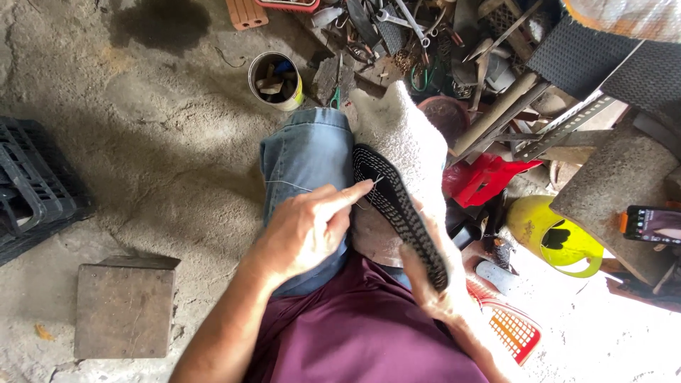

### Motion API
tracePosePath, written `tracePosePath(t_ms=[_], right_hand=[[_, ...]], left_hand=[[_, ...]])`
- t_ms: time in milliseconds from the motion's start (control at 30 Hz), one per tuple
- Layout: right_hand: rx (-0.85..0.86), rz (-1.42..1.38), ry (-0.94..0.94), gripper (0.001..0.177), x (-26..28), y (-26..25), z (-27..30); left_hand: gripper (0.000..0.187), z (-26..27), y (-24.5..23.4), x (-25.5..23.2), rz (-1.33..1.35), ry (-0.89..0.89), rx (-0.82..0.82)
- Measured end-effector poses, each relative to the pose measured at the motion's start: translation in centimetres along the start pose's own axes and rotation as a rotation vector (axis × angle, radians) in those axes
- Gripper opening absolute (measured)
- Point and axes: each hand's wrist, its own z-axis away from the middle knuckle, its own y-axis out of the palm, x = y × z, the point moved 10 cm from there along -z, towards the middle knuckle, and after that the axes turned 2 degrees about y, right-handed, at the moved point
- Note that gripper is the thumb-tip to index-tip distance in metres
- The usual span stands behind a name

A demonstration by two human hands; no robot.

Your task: The person sits on the floor and sews a black shoe sole using a needle and white thread. They repeatedly push the needle through the sole and pull the thread tight to secure the stitches.

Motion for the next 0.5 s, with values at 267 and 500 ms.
tracePosePath(t_ms=[267,500], right_hand=[[0.363,0.389,-0.466,0.065,4.6,3.3,0.1],[0.399,0.424,-0.445,0.063,4.9,3.4,-0.6]], left_hand=[[0.044,-1.6,-0.5,0.6,-0.218,0.184,0.07],[0.049,-1.8,0.4,0.5,-0.307,0.165,0.025]])
